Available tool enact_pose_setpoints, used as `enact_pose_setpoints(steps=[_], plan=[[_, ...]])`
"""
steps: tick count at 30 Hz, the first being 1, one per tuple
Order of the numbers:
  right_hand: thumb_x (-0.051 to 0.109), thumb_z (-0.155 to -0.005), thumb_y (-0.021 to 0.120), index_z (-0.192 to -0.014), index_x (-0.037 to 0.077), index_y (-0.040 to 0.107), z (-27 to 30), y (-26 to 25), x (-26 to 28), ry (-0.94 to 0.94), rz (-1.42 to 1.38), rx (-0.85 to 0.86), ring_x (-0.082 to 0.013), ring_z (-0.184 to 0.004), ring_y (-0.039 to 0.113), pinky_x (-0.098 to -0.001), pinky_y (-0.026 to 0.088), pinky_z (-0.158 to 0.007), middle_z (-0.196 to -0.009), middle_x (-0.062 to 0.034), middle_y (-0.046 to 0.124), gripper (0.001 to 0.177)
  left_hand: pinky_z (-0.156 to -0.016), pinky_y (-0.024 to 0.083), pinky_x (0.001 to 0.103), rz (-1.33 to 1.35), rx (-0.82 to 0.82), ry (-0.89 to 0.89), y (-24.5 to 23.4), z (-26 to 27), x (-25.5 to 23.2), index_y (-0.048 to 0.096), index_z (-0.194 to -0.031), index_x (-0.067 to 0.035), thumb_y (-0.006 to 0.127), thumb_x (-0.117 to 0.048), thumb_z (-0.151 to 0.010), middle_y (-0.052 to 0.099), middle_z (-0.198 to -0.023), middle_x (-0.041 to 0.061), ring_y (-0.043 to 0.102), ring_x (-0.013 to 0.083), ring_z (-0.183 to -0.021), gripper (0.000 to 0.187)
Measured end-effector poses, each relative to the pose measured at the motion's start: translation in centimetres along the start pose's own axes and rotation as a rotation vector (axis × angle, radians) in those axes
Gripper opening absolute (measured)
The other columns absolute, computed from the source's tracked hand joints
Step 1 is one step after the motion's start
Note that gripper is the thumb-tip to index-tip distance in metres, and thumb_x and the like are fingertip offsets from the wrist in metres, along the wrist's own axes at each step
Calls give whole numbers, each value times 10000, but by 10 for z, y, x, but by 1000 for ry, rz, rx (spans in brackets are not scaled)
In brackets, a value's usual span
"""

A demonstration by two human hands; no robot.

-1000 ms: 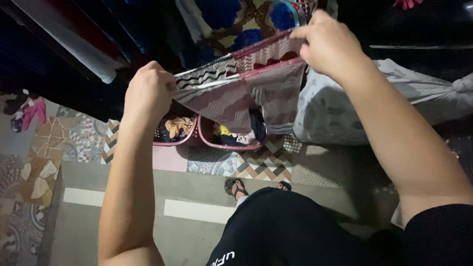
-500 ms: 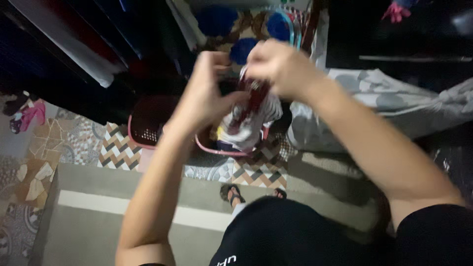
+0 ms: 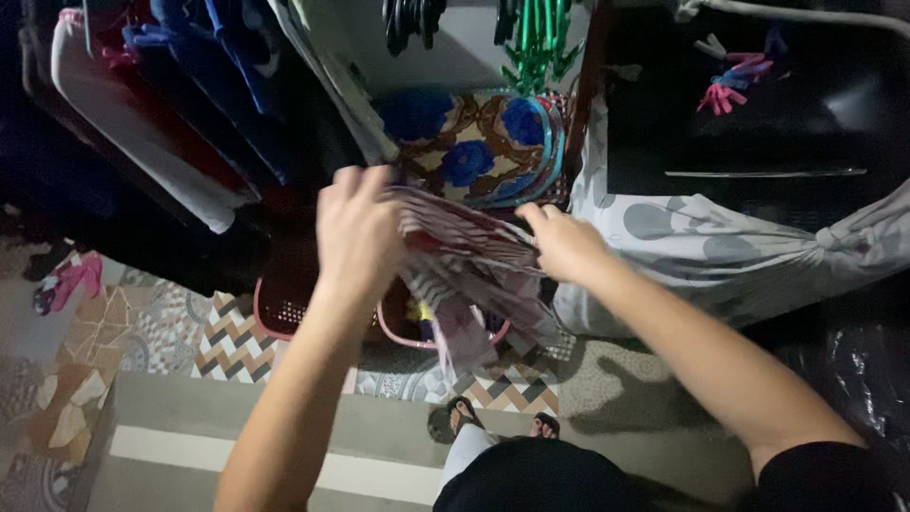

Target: The person takes various garments from a laundry basket, places them on hangers, and hangs them on a clothing rack. The person handles items one at a time, including a patterned top, a dark shirt, a yellow shirt, and several pairs of shorts, using hangers and clothespins to secure them to the rack.

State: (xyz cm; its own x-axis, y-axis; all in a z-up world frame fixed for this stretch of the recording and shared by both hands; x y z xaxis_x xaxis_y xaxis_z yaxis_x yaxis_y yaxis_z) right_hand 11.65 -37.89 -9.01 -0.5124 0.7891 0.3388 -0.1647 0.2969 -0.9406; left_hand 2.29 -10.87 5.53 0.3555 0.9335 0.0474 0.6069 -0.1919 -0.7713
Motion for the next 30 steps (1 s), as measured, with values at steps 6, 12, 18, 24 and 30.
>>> enact_pose_setpoints(steps=[6,12,18,24,30], plan=[[259,-782,804,-1098,127,690,-41,-62,0,-73,-279,387,-230,-838,732,-393,573,-750,-894,-88,753,361,-890,518,450,179,66,-257,9,18,30,712,-1001,40,613,51,-729,642,-1145,170,598,396,-1017,290],[323,-922,757,-1070,83,658,-110,-145,65,197,-125,-181,-242,-787,697,-392,568,-686,-895,-91,707,298,-822,550,435,477,152,-391,9,9,20,689,-994,43,664,-15,-837,624,-1113,209,652,419,-946,170],[233,-900,809,-1161,46,637,-245,-183,45,39,334,-1024,-354,-910,708,-457,584,-693,-1110,-169,682,364,-825,550,428,579,150,-304,4,2,43,667,-991,44,671,-19,-870,616,-1110,208,648,418,-957,137],[150,-942,740,-1242,-12,544,-330,-175,-20,367,381,-848,-421,-964,710,-500,599,-727,-1183,-250,631,393,-802,554,426,623,183,-331,14,8,87,659,-1020,51,652,-9,-850,611,-1149,208,654,419,-939,181],[55,-901,667,-1253,-76,522,-329,-166,-44,317,483,-969,-435,-864,720,-469,608,-649,-1117,-308,655,403,-817,557,422,632,194,-331,22,13,114,655,-1016,57,655,2,-860,615,-1170,220,653,426,-949,165]])
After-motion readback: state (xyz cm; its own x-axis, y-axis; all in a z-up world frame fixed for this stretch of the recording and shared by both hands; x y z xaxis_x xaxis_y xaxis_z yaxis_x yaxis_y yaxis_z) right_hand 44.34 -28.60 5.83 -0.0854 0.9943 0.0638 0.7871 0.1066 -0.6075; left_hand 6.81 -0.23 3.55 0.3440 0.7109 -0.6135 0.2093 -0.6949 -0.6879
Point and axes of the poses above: each hand's wrist, its own z-axis away from the middle knuckle, its own y-axis out of the palm, x = y × z, the point moved 1 cm from there along -z, towards the middle knuckle
